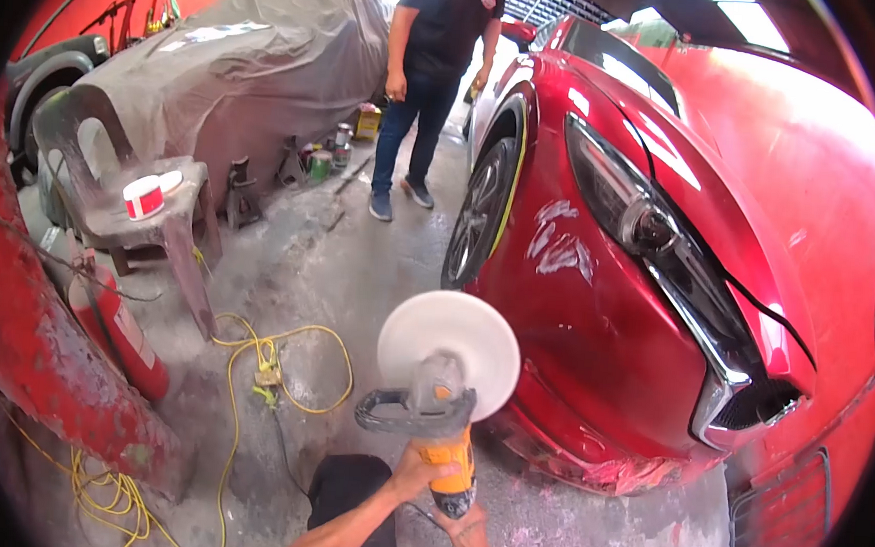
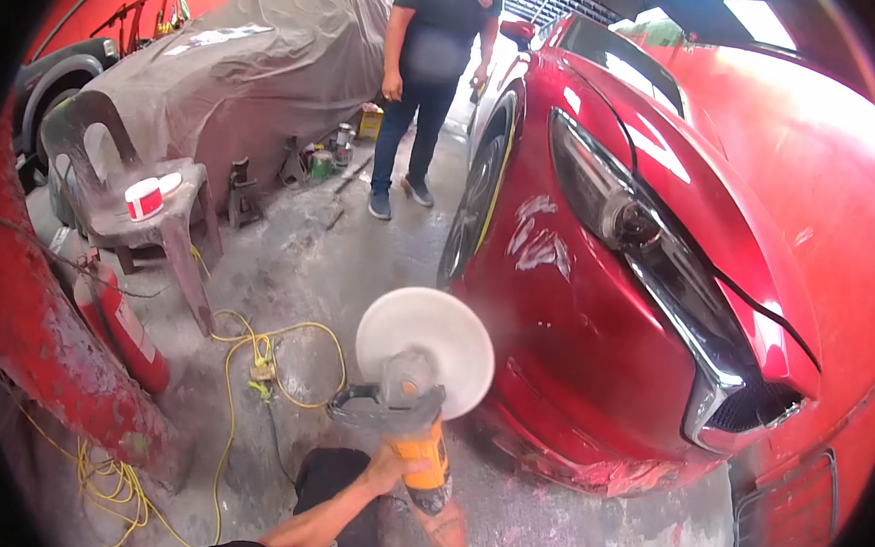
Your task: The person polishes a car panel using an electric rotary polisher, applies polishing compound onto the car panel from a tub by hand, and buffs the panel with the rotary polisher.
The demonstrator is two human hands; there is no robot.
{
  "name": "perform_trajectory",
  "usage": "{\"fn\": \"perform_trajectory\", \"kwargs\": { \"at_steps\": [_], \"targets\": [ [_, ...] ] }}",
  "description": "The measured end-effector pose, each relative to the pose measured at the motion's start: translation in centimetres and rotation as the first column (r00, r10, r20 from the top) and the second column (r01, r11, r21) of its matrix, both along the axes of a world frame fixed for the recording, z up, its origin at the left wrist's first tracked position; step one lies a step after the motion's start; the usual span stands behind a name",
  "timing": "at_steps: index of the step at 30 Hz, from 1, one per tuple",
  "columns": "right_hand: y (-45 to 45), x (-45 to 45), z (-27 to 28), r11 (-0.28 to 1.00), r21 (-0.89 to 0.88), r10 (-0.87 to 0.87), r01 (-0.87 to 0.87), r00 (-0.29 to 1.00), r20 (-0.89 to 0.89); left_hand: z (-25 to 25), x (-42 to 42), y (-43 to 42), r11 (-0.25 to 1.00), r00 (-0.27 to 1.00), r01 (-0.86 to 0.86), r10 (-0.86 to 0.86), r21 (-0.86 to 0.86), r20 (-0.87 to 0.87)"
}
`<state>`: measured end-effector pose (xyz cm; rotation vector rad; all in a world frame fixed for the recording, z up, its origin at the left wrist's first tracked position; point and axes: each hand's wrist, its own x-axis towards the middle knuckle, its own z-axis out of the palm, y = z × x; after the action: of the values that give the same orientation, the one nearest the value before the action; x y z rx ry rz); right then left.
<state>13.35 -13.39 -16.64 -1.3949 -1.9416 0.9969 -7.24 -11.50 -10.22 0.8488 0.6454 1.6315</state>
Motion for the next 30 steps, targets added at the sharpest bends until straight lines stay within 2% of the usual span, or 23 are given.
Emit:
{"fn": "perform_trajectory", "kwargs": {
  "at_steps": [2, 4, 5, 7, 10, 12, 16, 20, 30],
  "targets": [
    [0.0, -0.5, 0.2, 0.997, -0.076, 0.003, 0.004, 0.995, 0.096, -0.6, -0.2, -0.4, 1.000, 0.998, -0.015, 0.014, 0.016, 0.064],
    [0.0, -0.6, 0.2, 0.995, -0.094, 0.023, -0.013, 0.993, 0.115, -1.6, -0.5, -0.9, 0.999, 0.993, -0.048, 0.051, -0.025, 0.106],
    [0.0, -0.6, 0.3, 0.997, -0.077, 0.041, -0.032, 0.991, 0.126, -2.6, -0.7, -1.0, 0.998, 0.992, -0.047, 0.050, -0.031, 0.114],
    [0.0, -0.4, -0.3, 0.997, -0.060, 0.063, -0.055, 0.987, 0.149, -5.1, -0.9, -0.8, 0.989, 0.981, 0.063, -0.036, -0.137, 0.189],
    [0.1, -0.1, -1.6, 0.992, -0.117, 0.074, -0.047, 0.969, 0.238, -7.8, -0.6, -0.4, 0.991, 0.970, 0.005, 0.028, -0.135, 0.242],
    [-0.3, -0.6, -1.3, 0.998, -0.060, 0.041, -0.022, 0.944, 0.329, -9.6, -0.6, 0.0, 0.991, 0.960, -0.001, 0.037, -0.131, 0.278],
    [0.0, -0.6, -3.3, 0.997, -0.074, 0.037, -0.008, 0.917, 0.398, -13.0, -0.5, -0.2, 0.981, 0.939, 0.012, 0.055, -0.193, 0.338],
    [0.1, -1.3, -4.0, 0.997, -0.076, 0.059, -0.030, 0.904, 0.423, -12.3, -1.4, -0.5, 0.966, 0.918, -0.049, 0.145, -0.256, 0.369],
    [1.0, -2.9, -3.8, 0.996, -0.084, 0.072, -0.037, 0.881, 0.468, -13.0, -2.5, 0.2, 0.972, 0.901, -0.075, 0.161, -0.221, 0.404]
  ]
}}
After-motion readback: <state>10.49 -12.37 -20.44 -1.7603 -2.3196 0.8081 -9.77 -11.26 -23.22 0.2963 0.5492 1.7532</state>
